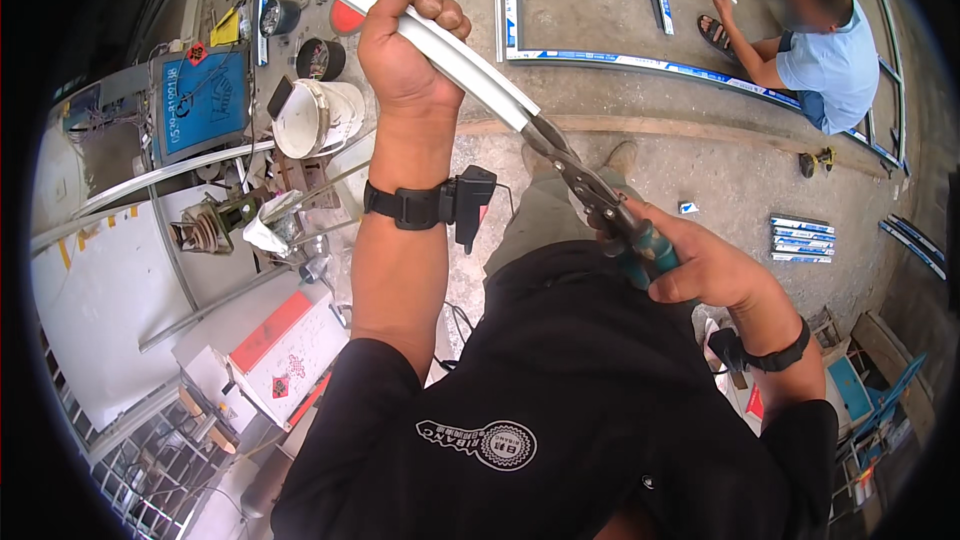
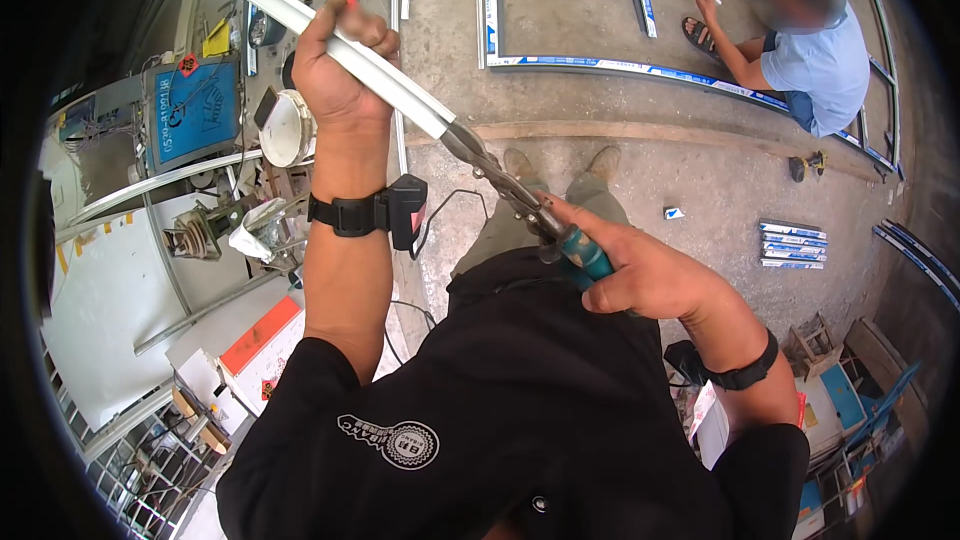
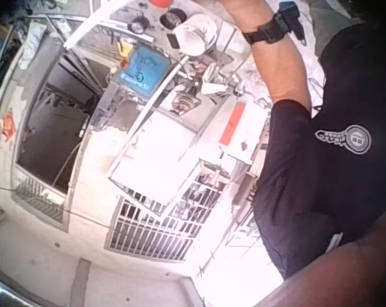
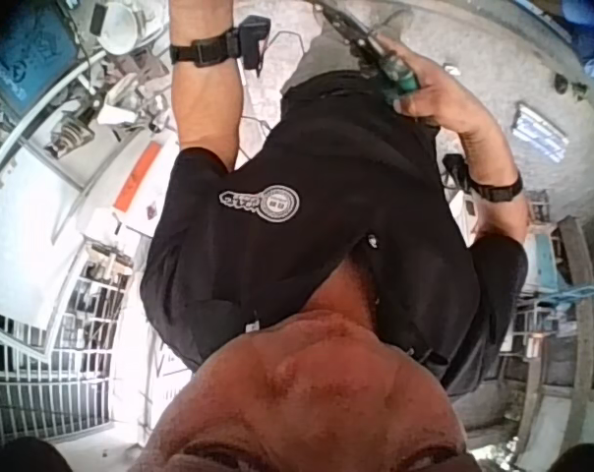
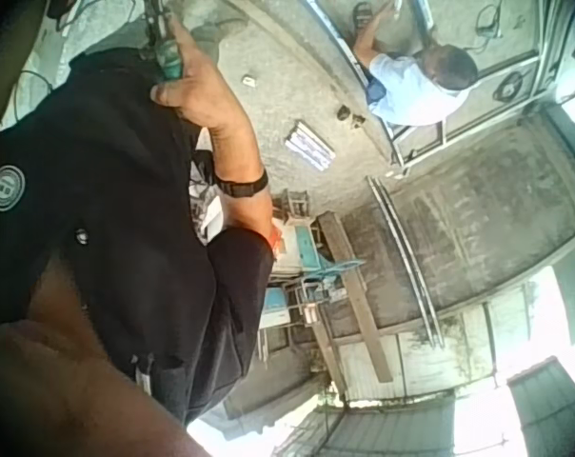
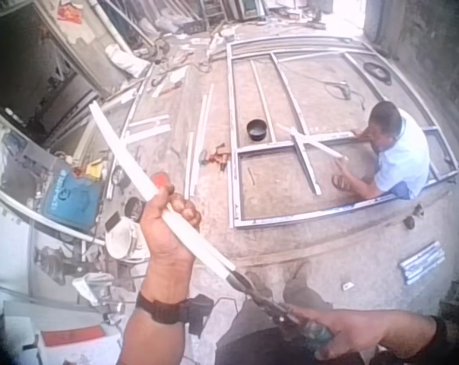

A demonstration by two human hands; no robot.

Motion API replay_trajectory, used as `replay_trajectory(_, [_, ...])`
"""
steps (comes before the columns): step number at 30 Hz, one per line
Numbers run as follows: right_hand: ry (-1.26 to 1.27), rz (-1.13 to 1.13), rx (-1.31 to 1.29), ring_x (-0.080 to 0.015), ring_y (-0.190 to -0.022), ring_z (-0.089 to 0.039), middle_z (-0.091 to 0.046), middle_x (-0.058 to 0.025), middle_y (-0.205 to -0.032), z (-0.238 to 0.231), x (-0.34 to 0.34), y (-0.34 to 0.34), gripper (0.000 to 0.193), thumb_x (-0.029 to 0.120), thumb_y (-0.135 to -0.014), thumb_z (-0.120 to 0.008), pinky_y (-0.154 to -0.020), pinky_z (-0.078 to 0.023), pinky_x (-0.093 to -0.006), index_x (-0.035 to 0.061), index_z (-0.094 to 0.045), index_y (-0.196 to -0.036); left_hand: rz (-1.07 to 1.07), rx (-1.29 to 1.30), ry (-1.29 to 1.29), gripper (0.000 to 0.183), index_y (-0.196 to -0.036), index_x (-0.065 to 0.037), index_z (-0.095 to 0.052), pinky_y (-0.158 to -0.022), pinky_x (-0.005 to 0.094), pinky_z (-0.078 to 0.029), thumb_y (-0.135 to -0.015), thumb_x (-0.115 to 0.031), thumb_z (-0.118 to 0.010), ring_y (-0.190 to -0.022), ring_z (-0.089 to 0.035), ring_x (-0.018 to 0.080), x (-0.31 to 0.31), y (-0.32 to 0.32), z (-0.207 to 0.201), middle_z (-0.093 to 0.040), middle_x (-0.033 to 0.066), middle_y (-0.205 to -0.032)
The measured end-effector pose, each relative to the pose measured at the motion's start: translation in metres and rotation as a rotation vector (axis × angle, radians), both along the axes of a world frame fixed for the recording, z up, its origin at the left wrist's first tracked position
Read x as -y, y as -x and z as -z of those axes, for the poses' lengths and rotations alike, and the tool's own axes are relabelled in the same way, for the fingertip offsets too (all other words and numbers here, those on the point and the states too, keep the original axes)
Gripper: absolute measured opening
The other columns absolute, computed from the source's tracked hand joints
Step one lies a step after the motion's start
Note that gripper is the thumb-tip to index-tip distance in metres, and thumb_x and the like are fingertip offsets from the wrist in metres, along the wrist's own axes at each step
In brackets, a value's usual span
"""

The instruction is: Cutting metal trim with snips and assembling metal window or door frames on the workshop floor.

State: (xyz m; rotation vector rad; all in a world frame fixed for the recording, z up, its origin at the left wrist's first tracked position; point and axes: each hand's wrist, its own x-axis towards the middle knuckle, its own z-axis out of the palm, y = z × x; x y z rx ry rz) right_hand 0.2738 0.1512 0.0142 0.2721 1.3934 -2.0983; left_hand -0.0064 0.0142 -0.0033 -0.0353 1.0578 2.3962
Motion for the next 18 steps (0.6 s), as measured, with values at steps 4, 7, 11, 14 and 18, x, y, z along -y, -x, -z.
replay_trajectory(4, [-0.012,0.043,-0.073,-0.0161,-0.102,-0.046,-0.051,-0.0076,-0.115,-0.0033,0.0037,0.0039,0.089,-0.001,-0.062,-0.057,-0.092,-0.034,-0.0244,0.0045,-0.023,-0.144,0.018,-0.026,-0.003,0.016,-0.091,-0.004,-0.053,-0.052,0.0273,-0.035,-0.085,-0.018,-0.054,-0.058,-0.045,0.0159,-0.0022,-0.0038,0.0,-0.047,0.0016,-0.063])
replay_trajectory(7, [-0.014,0.042,-0.068,-0.0159,-0.1,-0.046,-0.051,-0.0072,-0.113,-0.0047,0.005,0.0039,0.089,-0.002,-0.062,-0.058,-0.091,-0.035,-0.0244,0.0056,-0.023,-0.144,0.032,-0.039,-0.007,0.016,-0.092,-0.004,-0.053,-0.052,0.0274,-0.035,-0.085,-0.019,-0.054,-0.058,-0.046,0.0158,-0.0022,-0.0039,0.0009,-0.048,0.0018,-0.063])
replay_trajectory(11, [0.012,0.043,-0.033,-0.0152,-0.096,-0.047,-0.051,-0.0059,-0.109,0.0047,0.0055,-0.004,0.089,-0.003,-0.063,-0.058,-0.088,-0.037,-0.0237,0.007,-0.023,-0.144,0.036,-0.037,-0.01,0.016,-0.093,-0.004,-0.054,-0.051,0.0275,-0.035,-0.085,-0.019,-0.053,-0.057,-0.046,0.0158,0.0007,-0.0011,0.0023,-0.048,0.002,-0.062])
replay_trajectory(14, [0.047,0.059,-0.009,-0.0145,-0.094,-0.048,-0.051,-0.005,-0.105,0.0019,0.0067,-0.0019,0.088,-0.003,-0.064,-0.058,-0.086,-0.038,-0.0233,0.0068,-0.023,-0.144,0.035,-0.033,-0.018,0.015,-0.093,-0.005,-0.054,-0.051,0.0275,-0.035,-0.086,-0.019,-0.053,-0.057,-0.047,0.016,0.0014,-0.0031,0.0037,-0.048,0.0022,-0.062])
replay_trajectory(18, [0.018,0.039,-0.034,-0.015,-0.095,-0.048,-0.051,-0.0054,-0.108,0.002,0.0067,-0.0026,0.088,-0.003,-0.064,-0.058,-0.087,-0.037,-0.0238,0.0069,-0.022,-0.145,0.04,-0.039,-0.01,0.014,-0.092,-0.006,-0.054,-0.051,0.0275,-0.035,-0.085,-0.018,-0.053,-0.057,-0.047,0.0162,-0.0001,-0.0059,0.0037,-0.049,0.0024,-0.062])
